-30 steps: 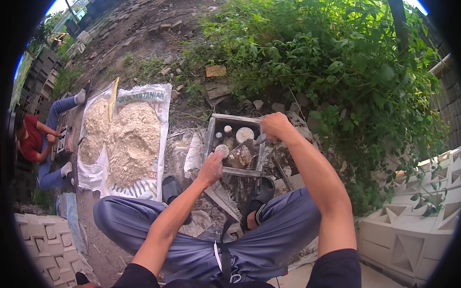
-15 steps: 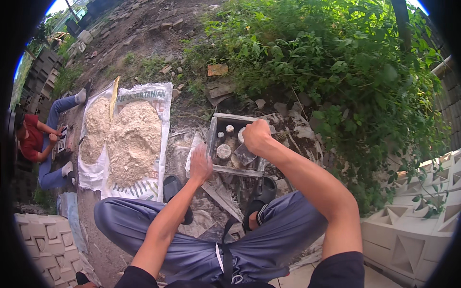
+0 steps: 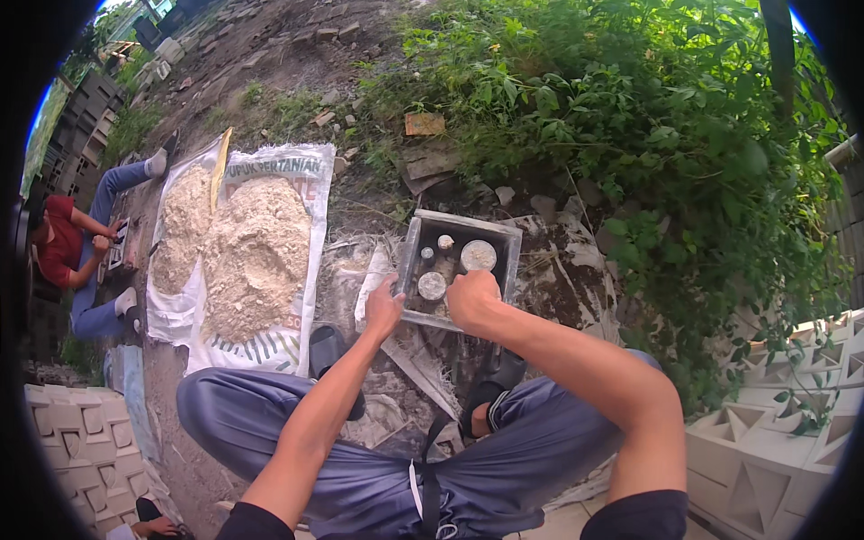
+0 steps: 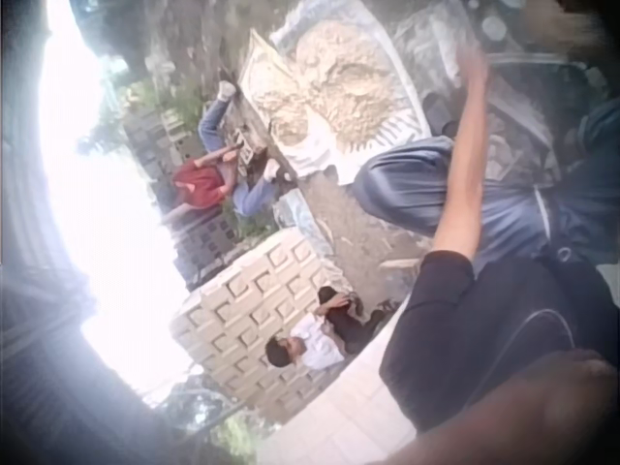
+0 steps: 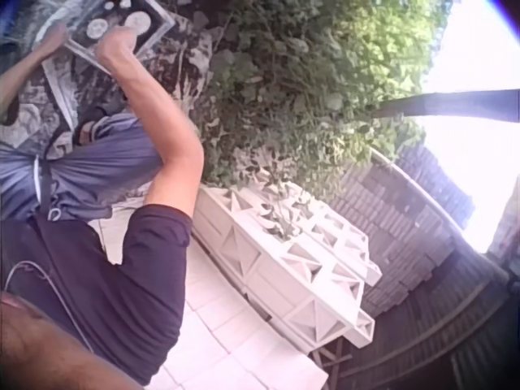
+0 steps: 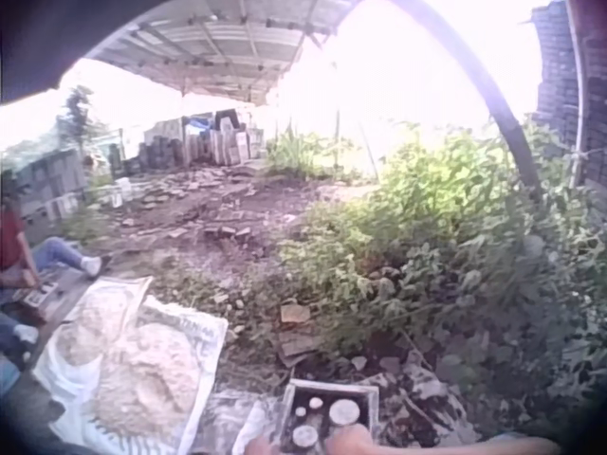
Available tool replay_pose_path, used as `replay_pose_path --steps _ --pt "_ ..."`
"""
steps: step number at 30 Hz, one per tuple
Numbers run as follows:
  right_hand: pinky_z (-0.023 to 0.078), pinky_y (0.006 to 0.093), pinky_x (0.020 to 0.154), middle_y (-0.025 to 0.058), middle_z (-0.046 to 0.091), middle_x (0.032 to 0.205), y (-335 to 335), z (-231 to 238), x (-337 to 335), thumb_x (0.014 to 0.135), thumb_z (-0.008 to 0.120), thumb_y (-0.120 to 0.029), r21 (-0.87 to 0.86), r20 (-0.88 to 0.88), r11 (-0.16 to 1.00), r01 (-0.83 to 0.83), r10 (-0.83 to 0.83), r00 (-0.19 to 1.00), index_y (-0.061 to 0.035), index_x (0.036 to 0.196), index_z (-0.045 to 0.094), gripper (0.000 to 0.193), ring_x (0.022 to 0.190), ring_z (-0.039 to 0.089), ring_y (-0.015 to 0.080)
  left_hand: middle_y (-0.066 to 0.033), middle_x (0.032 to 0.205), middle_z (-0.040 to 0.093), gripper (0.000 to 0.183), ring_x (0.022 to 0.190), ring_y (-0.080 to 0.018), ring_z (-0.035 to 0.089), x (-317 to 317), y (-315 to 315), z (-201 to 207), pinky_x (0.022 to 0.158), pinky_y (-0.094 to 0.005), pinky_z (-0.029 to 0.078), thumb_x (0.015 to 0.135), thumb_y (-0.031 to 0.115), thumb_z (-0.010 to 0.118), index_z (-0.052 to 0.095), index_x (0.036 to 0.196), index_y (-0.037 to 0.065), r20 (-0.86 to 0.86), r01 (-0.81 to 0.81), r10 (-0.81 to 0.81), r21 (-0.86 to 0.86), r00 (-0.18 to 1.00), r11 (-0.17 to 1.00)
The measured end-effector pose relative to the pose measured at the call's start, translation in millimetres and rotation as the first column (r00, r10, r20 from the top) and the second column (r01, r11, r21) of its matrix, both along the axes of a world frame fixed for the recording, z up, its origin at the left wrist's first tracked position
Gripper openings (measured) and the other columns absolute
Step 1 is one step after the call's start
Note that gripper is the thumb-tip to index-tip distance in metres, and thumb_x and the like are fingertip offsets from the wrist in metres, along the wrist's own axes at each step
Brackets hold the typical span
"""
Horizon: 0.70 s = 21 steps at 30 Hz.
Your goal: The person uses a small shovel to scoop a light-colored powder from a bag and transfer it into a square container with several circular openings. They then use a metal rod to tamp down and level the mixture inside the container.
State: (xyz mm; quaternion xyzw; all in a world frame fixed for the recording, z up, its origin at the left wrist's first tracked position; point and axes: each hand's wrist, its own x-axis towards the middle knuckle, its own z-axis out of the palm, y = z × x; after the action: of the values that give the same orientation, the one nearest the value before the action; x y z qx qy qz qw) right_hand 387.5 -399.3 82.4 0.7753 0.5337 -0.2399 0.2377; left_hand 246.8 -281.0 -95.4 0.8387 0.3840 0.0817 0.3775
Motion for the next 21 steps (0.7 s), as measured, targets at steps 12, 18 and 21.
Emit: replay_pose_path --steps 12,18,21 --pt "0.054 0.0402 0.072 0.0195 0.067 0.097 25 9 18 0.063 0.062 -0.01 -0.067 -0.23 0.986 0.154 -0.166 0.959 -0.0008 0.089 0.07 0.028 0.091 0.066 0.0308 -0.0186 0.091 0.066 0.043 0.09 -0.0365 0.062 -2 3 -2 0.081 -0.0433 0.046 0.078 0.014 0.066 0.055 0.12 0.014 -0.054 -0.088 0.087 -0.021 0.995 0.996" --pt "0.054 0.039 0.058 0.0174 0.067 0.076 23 -21 38 0.068 0.054 -0.009 -0.197 -0.297 0.979 -0.044 -0.017 0.955 0.0053 0.076 0.067 0.021 0.064 0.067 0.0269 -0.0176 0.094 0.066 0.044 0.091 -0.0362 0.062 0 3 -11 0.082 -0.0433 0.046 0.077 0.016 0.068 0.056 0.12 0.015 -0.039 -0.072 0.07 -0.045 0.997 0.996" --pt "0.052 0.0374 0.052 0.0143 0.066 0.069 30 -19 35 0.072 0.052 -0.009 -0.217 -0.368 0.962 -0.163 0.075 0.927 0.0049 0.075 0.067 0.02 0.056 0.064 0.0236 -0.0181 0.097 0.065 0.044 0.093 -0.0365 0.061 -1 6 -19 0.084 -0.0434 0.046 0.077 0.018 0.068 0.056 0.12 0.015 0.045 -0.07 0.074 -0.069 0.996 0.995"
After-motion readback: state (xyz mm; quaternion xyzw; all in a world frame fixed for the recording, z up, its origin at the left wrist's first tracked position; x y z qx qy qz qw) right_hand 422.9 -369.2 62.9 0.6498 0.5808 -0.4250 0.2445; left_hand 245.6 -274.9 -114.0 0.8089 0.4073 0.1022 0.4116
